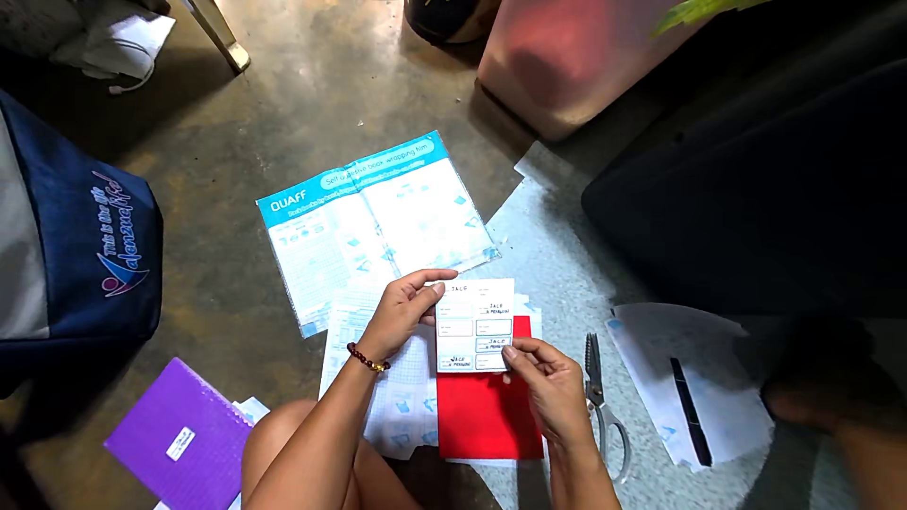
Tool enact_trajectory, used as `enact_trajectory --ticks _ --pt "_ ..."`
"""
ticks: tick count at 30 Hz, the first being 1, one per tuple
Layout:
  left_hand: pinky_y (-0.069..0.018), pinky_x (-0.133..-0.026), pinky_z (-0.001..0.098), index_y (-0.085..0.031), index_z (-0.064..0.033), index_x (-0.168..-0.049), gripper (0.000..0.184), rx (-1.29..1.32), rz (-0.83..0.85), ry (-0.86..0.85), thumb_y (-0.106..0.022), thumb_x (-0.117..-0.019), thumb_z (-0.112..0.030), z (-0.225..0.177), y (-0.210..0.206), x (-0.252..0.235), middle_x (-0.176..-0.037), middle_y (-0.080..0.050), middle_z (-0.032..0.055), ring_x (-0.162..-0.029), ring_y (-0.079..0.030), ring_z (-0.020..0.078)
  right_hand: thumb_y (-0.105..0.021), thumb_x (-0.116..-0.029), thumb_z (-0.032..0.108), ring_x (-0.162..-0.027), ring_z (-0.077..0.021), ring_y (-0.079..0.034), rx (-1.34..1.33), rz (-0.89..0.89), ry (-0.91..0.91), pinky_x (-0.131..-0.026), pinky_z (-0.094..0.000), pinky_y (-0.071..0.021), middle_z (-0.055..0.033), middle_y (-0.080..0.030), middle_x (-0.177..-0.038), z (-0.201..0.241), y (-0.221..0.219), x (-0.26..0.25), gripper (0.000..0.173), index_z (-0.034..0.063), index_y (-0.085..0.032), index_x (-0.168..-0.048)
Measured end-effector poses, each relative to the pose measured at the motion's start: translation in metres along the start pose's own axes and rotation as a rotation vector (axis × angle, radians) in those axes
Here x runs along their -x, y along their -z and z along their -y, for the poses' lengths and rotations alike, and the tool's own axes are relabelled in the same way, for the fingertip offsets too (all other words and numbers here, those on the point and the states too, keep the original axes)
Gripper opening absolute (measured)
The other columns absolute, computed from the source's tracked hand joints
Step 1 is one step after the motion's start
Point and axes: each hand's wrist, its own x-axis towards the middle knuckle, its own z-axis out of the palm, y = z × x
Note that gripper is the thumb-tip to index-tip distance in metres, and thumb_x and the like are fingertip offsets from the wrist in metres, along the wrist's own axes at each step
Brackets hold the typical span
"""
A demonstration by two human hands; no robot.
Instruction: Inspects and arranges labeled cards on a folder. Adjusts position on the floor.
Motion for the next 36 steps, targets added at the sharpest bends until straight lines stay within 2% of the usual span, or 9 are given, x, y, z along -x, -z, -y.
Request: enact_trajectory --ticks 3,7,17,20,25,27,36 --pt "-0.0595 -0.068 0.0224 -0.061 0.0043 -0.126 0.027 -0.019 0.004 0.005 -0.049 -0.1019 0.003 0.0 0.001 0.0 -0.081 -0.071 0.005 -0.068 -0.068 0.0072 -0.059 -0.0918 -0.006 -0.06 -0.0019 -0.067 -0.002 -0.023 -0.016 -0.056 -0.0175 -0.0572 0.0052 -0.074 -0.076 -0.001 0.0 -0.001 0.016 0.0043 -0.07 -0.096" --pt "-0.06 -0.067 0.0236 -0.061 0.0052 -0.12 0.027 -0.099 -0.029 0.09 -0.059 -0.0945 0.011 0.001 -0.002 0.0 -0.081 -0.072 0.0063 -0.068 -0.069 0.0087 -0.058 -0.0924 -0.006 -0.059 -0.0025 -0.067 -0.004 -0.056 -0.04 -0.055 -0.0177 -0.057 0.0043 -0.073 -0.075 -0.004 0.002 -0.002 0.015 0.0038 -0.069 -0.094" --pt "-0.0598 -0.068 0.0229 -0.061 0.0058 -0.12 0.024 -0.192 0.009 0.151 -0.061 -0.0963 0.007 0.011 -0.007 -0.004 -0.083 -0.071 0.0063 -0.069 -0.069 0.0074 -0.056 -0.0932 -0.007 -0.057 -0.0033 -0.066 -0.006 -0.118 -0.072 -0.052 -0.0178 -0.0561 0.0037 -0.072 -0.072 -0.005 0.006 -0.004 0.016 0.003 -0.068 -0.092" --pt "-0.0597 -0.068 0.0229 -0.06 0.0048 -0.123 0.03 -0.209 0.052 0.163 -0.063 -0.0938 0.008 0.009 -0.007 -0.003 -0.084 -0.071 0.0052 -0.069 -0.068 0.0073 -0.057 -0.0931 -0.007 -0.057 -0.0033 -0.067 -0.023 -0.125 -0.034 -0.052 -0.0178 -0.0565 0.0037 -0.072 -0.073 -0.006 0.005 -0.004 0.015 0.0032 -0.068 -0.093" --pt "-0.0573 -0.067 0.0208 -0.058 0.0019 -0.125 0.046 -0.267 0.203 0.187 -0.072 -0.0816 0.008 0.01 -0.005 -0.002 -0.079 -0.071 0.0013 -0.066 -0.066 0.0046 -0.057 -0.0935 -0.007 -0.058 -0.0037 -0.067 -0.043 -0.142 -0.006 -0.052 -0.0178 -0.0565 0.0027 -0.073 -0.074 -0.004 0.004 -0.004 0.015 0.0027 -0.068 -0.093" --pt "-0.0559 -0.065 0.0191 -0.057 0.0021 -0.125 0.048 -0.321 0.228 0.184 -0.074 -0.0809 0.008 0.01 -0.007 -0.002 -0.077 -0.069 -0.0008 -0.063 -0.064 0.0025 -0.057 -0.0937 -0.007 -0.058 -0.0035 -0.067 -0.041 -0.145 -0.008 -0.053 -0.0179 -0.0567 0.003 -0.073 -0.074 -0.004 0.005 -0.004 0.014 0.0029 -0.068 -0.094" --pt "-0.0535 -0.065 0.0182 -0.062 0.0024 -0.113 0.032 -0.463 0.254 0.082 -0.073 -0.0835 0.005 0.012 -0.007 -0.002 -0.077 -0.068 -0.0026 -0.064 -0.062 -0.0002 -0.057 -0.0922 -0.007 -0.063 -0.0037 -0.069 -0.025 -0.176 -0.005 -0.06 -0.0197 -0.0597 0.0045 -0.073 -0.076 -0.004 0.003 -0.005 0.015 0.0035 -0.068 -0.093"
